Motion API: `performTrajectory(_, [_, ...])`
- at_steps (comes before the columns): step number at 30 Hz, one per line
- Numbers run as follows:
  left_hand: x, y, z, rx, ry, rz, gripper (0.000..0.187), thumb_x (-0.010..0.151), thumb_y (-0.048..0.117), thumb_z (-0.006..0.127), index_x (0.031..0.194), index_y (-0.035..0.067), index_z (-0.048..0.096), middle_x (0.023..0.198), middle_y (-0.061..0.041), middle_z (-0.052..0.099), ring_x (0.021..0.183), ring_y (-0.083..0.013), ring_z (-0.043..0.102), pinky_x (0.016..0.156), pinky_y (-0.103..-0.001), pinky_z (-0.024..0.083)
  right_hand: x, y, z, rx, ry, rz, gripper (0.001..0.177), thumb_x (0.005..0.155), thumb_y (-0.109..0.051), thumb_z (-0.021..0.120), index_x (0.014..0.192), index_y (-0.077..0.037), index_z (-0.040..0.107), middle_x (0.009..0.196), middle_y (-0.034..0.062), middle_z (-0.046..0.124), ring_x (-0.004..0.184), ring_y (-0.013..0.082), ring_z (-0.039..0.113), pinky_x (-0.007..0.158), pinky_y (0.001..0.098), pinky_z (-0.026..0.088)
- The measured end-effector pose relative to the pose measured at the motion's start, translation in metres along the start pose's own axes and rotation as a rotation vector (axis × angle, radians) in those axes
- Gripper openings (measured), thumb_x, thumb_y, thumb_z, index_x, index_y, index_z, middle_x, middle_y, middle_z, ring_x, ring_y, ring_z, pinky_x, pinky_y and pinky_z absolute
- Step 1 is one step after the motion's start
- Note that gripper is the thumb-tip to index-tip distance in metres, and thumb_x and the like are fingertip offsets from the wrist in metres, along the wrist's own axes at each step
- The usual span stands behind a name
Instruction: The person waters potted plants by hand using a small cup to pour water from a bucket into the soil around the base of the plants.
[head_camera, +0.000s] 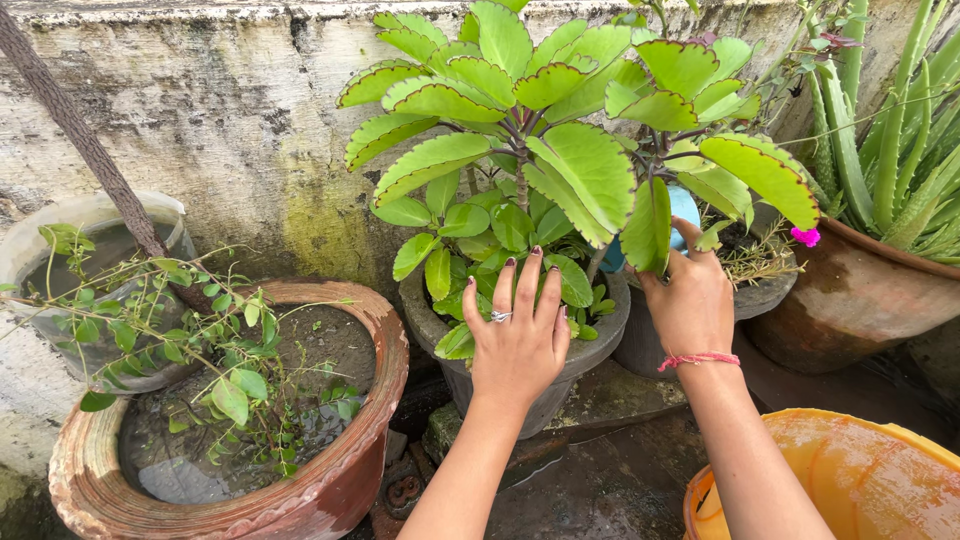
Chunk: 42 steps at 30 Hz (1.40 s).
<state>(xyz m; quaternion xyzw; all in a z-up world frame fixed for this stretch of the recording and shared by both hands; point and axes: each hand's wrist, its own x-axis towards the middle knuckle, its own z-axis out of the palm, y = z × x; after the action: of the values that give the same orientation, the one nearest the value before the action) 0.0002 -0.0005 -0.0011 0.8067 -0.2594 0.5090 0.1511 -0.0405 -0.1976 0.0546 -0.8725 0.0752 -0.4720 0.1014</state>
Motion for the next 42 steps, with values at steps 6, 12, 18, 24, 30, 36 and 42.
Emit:
performTrajectory(6, [0.000,0.000,0.000,0.002,-0.006,0.000,0.044,0.096,0.034,0.059,0.136,0.016,0.060,0.153,-0.007,0.044,0.140,-0.0268,0.041,0.117,-0.065,0.025,0.001,0.000,0.000,-0.007,0.000,-0.003,0.023,0.080,-0.016,0.084,0.100,-0.006,0.078,0.143,0.0124,0.063,0.103,0.0372,0.069,0.084,0.0485,0.055])
performTrajectory(12, [0.000,0.000,0.000,0.000,-0.001,-0.001,0.044,0.096,0.034,0.060,0.135,0.016,0.061,0.154,-0.007,0.044,0.140,-0.0268,0.041,0.117,-0.065,0.024,0.001,-0.001,-0.003,-0.014,-0.011,-0.026,0.025,0.080,-0.015,0.083,0.103,-0.010,0.080,0.139,0.0137,0.064,0.105,0.0383,0.069,0.086,0.0486,0.056])
performTrajectory(18, [0.001,0.000,-0.001,-0.003,0.001,-0.002,0.044,0.095,0.034,0.061,0.134,0.016,0.061,0.154,-0.007,0.044,0.141,-0.0267,0.041,0.118,-0.065,0.024,0.000,-0.002,-0.002,0.005,-0.010,0.012,0.023,0.081,-0.014,0.083,0.102,-0.007,0.079,0.141,0.0125,0.064,0.102,0.0369,0.070,0.085,0.0481,0.056])
performTrajectory(24, [0.000,0.000,-0.001,0.002,-0.001,0.001,0.043,0.095,0.034,0.060,0.134,0.015,0.062,0.153,-0.007,0.044,0.140,-0.0264,0.041,0.117,-0.065,0.024,-0.001,-0.002,0.000,-0.032,0.010,-0.012,0.025,0.081,-0.013,0.082,0.104,-0.005,0.079,0.142,0.0134,0.063,0.108,0.0373,0.068,0.085,0.0481,0.056])
performTrajectory(30, [0.001,0.001,-0.002,0.002,-0.005,0.000,0.044,0.095,0.034,0.060,0.134,0.015,0.062,0.154,-0.007,0.044,0.141,-0.0269,0.040,0.118,-0.064,0.025,-0.003,-0.006,-0.002,-0.066,0.044,-0.043,0.023,0.082,-0.012,0.081,0.103,-0.003,0.078,0.142,0.0144,0.062,0.120,0.0367,0.064,0.093,0.0476,0.054])
performTrajectory(36, [0.000,0.000,-0.001,0.000,0.008,0.002,0.045,0.095,0.035,0.061,0.135,0.015,0.061,0.154,-0.008,0.043,0.141,-0.0269,0.040,0.119,-0.063,0.025,-0.004,0.000,0.005,-0.034,0.013,0.016,0.027,0.082,-0.016,0.082,0.106,-0.004,0.079,0.142,0.0163,0.062,0.118,0.0379,0.064,0.093,0.0475,0.053])
performTrajectory(42, [-0.002,0.000,0.004,0.030,-0.006,0.021,0.048,0.096,0.035,0.061,0.138,0.012,0.059,0.155,-0.011,0.042,0.143,-0.0283,0.040,0.123,-0.063,0.023,0.003,0.028,0.003,0.154,-0.163,0.385,0.031,0.087,-0.030,0.084,0.107,-0.007,0.079,0.128,0.0180,0.072,0.109,0.0306,0.070,0.095,0.0408,0.055])
